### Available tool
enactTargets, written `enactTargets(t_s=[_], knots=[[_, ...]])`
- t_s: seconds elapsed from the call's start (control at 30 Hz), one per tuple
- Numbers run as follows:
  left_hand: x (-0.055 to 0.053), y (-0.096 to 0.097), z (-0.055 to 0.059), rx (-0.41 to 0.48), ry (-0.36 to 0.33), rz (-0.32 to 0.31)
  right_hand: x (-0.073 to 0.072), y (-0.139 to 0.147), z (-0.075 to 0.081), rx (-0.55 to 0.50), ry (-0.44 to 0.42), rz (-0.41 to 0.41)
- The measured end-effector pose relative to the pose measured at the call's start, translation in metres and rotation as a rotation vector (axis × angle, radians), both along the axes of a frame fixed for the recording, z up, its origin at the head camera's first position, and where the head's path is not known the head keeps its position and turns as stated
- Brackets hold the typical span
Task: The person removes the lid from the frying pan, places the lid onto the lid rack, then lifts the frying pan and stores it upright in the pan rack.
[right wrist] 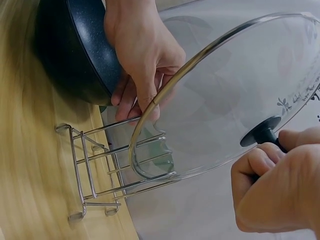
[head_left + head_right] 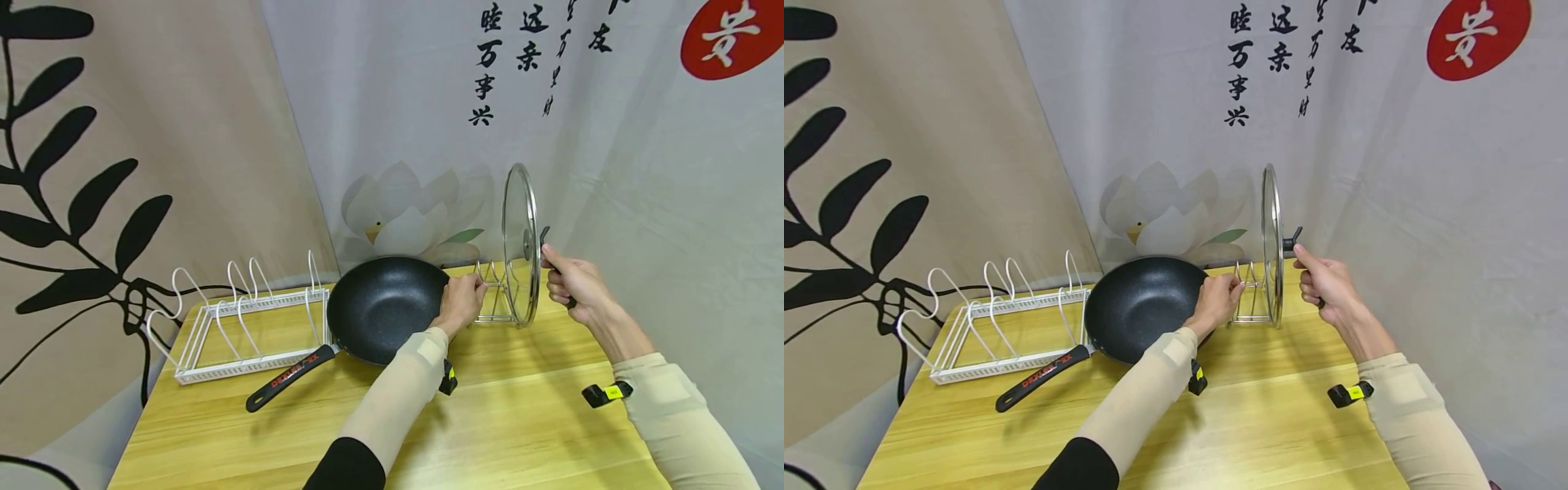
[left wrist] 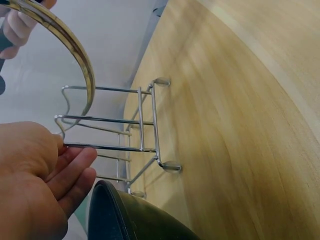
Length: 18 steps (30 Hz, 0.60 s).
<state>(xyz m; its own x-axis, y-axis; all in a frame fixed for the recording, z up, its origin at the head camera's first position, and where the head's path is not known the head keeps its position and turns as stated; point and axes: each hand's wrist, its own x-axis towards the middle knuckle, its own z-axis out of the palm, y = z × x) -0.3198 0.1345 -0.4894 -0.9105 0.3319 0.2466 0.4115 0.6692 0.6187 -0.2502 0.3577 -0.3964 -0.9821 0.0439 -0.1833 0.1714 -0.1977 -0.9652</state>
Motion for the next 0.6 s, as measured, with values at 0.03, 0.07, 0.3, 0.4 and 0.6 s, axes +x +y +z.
enactTargets(t_s=[0.03,0.07,0.3,0.4,0.6], knots=[[0.0003,0.0,0.0001,0.001,0.0,0.0,-0.0004,0.0,-0.0005,0.0,-0.003,-0.001],[0.0005,-0.0001,0.0003,0.002,0.001,0.0,-0.001,0.0003,-0.0011,0.001,-0.006,-0.002],[0.0004,-0.0001,0.0014,-0.006,0.005,0.006,-0.0037,-0.0002,-0.004,0.016,-0.024,-0.006],[0.0007,-0.0002,0.002,-0.011,0.011,0.009,-0.0052,-0.0005,-0.0057,0.02,-0.029,-0.011],[0.0017,-0.0004,0.0032,-0.012,0.013,0.014,-0.0076,-0.0009,-0.0093,0.023,-0.032,-0.007]])
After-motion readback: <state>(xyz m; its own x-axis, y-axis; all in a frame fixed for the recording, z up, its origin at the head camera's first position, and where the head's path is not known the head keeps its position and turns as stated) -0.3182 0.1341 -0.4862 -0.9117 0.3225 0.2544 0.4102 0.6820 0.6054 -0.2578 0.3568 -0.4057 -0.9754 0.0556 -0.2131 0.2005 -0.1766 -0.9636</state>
